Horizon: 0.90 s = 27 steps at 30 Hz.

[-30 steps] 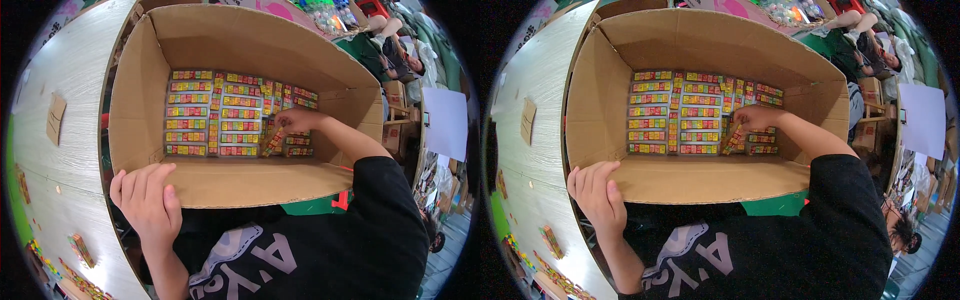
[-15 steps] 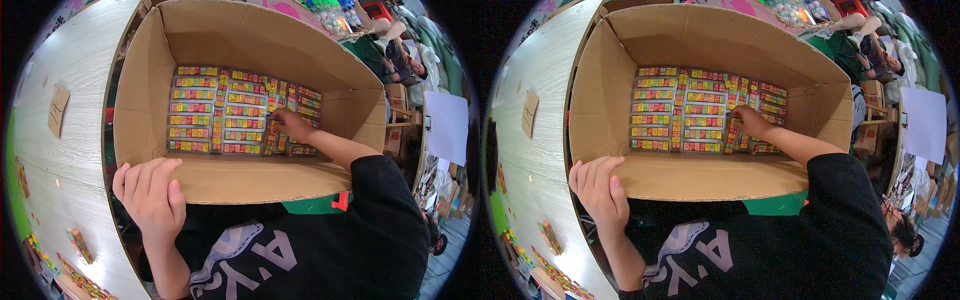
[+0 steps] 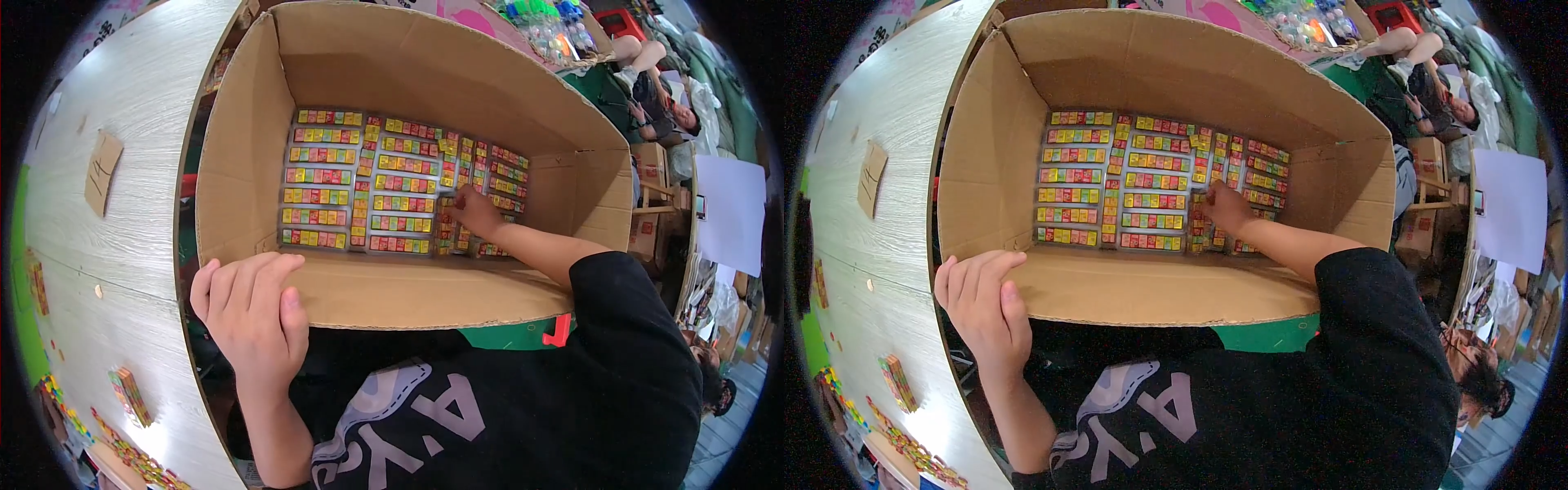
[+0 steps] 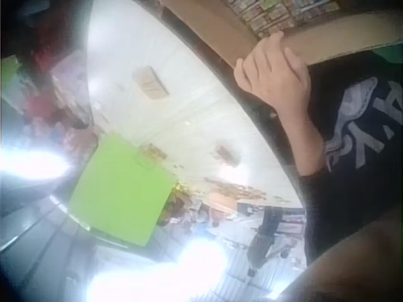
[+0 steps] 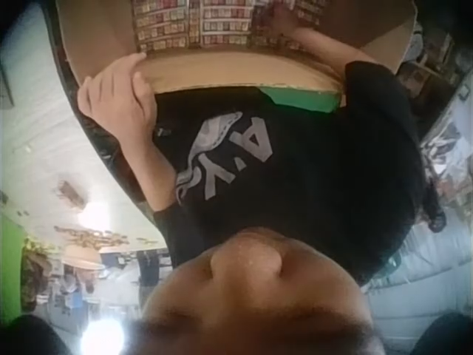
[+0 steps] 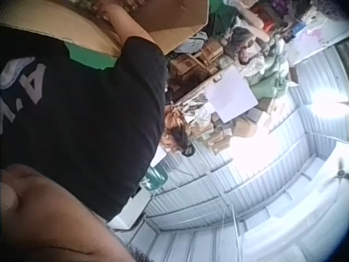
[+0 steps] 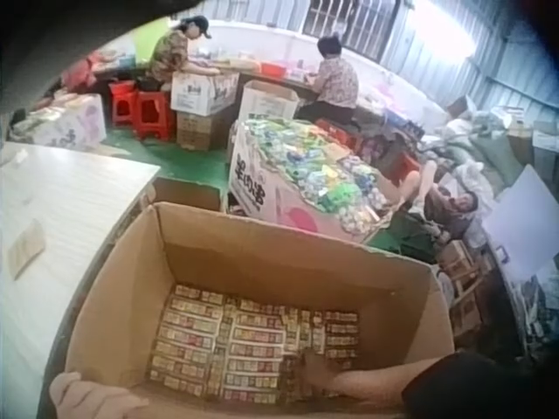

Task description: Packing small colorful toy blocks into a cardboard box.

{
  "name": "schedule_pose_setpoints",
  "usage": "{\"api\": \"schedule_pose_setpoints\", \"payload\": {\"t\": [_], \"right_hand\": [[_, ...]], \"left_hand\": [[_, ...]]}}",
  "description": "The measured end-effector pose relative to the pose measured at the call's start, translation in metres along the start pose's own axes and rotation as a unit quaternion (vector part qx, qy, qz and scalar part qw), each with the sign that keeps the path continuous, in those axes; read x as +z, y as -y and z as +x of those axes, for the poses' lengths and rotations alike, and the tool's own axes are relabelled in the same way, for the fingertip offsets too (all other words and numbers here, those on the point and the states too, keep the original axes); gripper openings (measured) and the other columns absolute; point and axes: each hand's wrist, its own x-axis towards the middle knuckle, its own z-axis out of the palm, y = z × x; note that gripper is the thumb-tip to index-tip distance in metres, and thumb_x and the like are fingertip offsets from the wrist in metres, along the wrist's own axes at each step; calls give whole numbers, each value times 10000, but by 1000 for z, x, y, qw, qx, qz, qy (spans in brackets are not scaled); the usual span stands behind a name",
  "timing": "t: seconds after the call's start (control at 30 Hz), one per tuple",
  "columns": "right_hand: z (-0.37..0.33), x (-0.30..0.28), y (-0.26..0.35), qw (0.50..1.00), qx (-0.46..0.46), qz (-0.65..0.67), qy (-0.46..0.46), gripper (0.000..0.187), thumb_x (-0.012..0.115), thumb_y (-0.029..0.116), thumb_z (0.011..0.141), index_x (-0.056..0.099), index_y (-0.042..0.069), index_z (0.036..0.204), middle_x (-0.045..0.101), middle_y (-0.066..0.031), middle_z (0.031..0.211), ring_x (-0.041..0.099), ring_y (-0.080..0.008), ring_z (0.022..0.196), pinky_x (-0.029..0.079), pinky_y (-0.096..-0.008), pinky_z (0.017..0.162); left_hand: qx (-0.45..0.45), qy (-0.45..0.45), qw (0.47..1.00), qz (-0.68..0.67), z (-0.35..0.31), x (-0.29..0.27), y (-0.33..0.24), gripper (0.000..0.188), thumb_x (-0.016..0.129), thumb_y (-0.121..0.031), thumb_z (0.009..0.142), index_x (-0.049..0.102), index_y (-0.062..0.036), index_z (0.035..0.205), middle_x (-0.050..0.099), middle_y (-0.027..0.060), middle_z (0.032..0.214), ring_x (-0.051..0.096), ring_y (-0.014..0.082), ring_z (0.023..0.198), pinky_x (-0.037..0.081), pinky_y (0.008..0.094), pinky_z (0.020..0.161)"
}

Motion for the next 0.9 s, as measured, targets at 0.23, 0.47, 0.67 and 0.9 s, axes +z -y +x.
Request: {"api": "schedule_pose_setpoints", "payload": {"t": [0.23,0.47,0.67,0.9], "right_hand": [[-2,15,-2,981,92,167,44,519,755,323,828,465,-12,1098,628,-166,935,631,-293,858,504,-410,768],[-4,16,-6,950,131,278,55,517,732,276,870,422,-8,1171,599,-100,980,582,-170,888,491,-331,755],[-1,17,-19,949,112,276,104,490,702,301,887,488,5,1214,616,-101,1078,562,-173,969,471,-341,831],[-8,6,5,929,182,294,133,394,640,315,927,536,17,1163,618,-90,1053,566,-154,944,485,-329,788]], "left_hand": [[1,0,1000,1,0,1,1,219,496,-161,852,666,-98,975,662,45,948,584,211,938,312,415,1035],[-1,0,1000,4,1,2,0,219,487,-168,861,666,-107,971,661,45,951,580,215,942,314,416,1033],[0,0,1000,9,2,2,-1,226,477,-177,871,666,-107,975,662,41,956,578,218,941,313,418,1033],[-3,2,1000,6,0,3,1,232,473,-178,871,669,-110,975,664,40,955,577,218,938,315,419,1033]]}}
